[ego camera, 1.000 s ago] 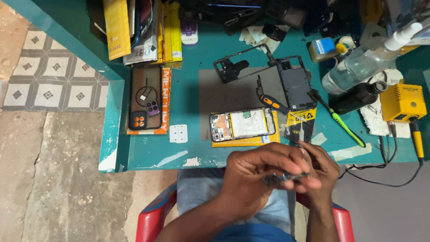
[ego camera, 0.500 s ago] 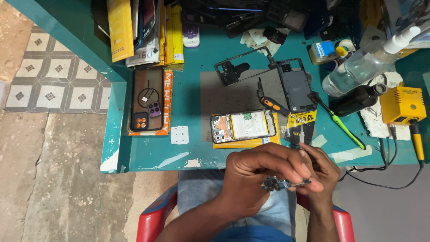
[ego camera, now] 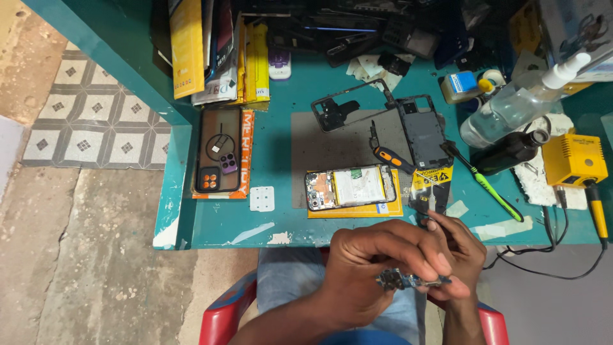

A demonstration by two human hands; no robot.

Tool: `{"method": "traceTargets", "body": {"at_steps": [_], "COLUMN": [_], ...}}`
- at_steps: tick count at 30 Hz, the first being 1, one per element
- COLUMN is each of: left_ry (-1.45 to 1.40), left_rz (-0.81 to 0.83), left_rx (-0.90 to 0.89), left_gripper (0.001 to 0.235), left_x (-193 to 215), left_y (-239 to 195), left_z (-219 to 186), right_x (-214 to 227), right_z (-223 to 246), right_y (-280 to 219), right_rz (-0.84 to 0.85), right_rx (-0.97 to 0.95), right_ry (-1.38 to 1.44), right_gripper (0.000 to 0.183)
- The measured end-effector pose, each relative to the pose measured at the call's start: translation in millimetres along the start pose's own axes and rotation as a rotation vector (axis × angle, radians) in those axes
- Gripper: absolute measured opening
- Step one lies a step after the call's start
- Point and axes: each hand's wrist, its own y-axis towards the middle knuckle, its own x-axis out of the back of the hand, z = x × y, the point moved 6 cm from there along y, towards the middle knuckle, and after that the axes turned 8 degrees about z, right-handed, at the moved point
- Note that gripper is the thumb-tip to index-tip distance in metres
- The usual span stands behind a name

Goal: The person cleans a small electronic component using a brush and liquid from a bottle, then uses tweezers to place the component onto a disassembled mobile phone on the workbench.

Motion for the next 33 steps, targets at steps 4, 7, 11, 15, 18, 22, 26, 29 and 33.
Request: {"method": "traceTargets", "body": {"at_steps": [4,7,11,15,18,22,26,29,33], "left_ry": [-0.084,-0.082,-0.072,-0.065,-0.067,0.038,0.139,0.263,0.577], "left_rz": [-0.035,-0.041,-0.034,-0.043,-0.033,0.013,0.049,0.09,0.267], "left_rx": [-0.041,-0.059,-0.05,-0.032,-0.03,-0.004,0.001,-0.038,-0.063], "left_gripper": [0.012,0.012,0.015,0.015,0.015,0.016,0.017,0.015,0.005], "left_x": [1.7,1.8,0.4,0.3,0.2,-1.9,-6.2,-15.3,-36.5], "left_y": [2.3,3.1,2.5,1.9,2.3,-0.8,-3.2,-0.1,2.0], "left_z": [4.6,4.7,3.1,3.6,3.7,0.5,-3.2,-9.1,-30.6], "right_x": [1.7,3.1,3.1,2.9,2.5,-0.1,0.2,-0.4,-1.9], "right_z": [-3.5,-6.9,-11.1,-11.2,-8.2,-0.7,1.7,1.7,-6.9], "right_y": [0.4,-0.6,-1.0,-1.3,-0.2,2.1,-1.5,-1.7,1.7], "right_rz": [0.033,0.048,0.038,0.028,0.02,0.001,-0.026,-0.01,0.016], "right_rx": [0.045,0.059,0.049,0.034,0.02,0.035,-0.019,-0.018,-0.065], "right_ry": [-0.023,-0.019,0.005,0.008,-0.008,-0.003,-0.026,-0.013,0.149], "right_gripper": [0.022,0.024,0.023,0.023,0.022,0.019,0.017,0.017,0.021]}}
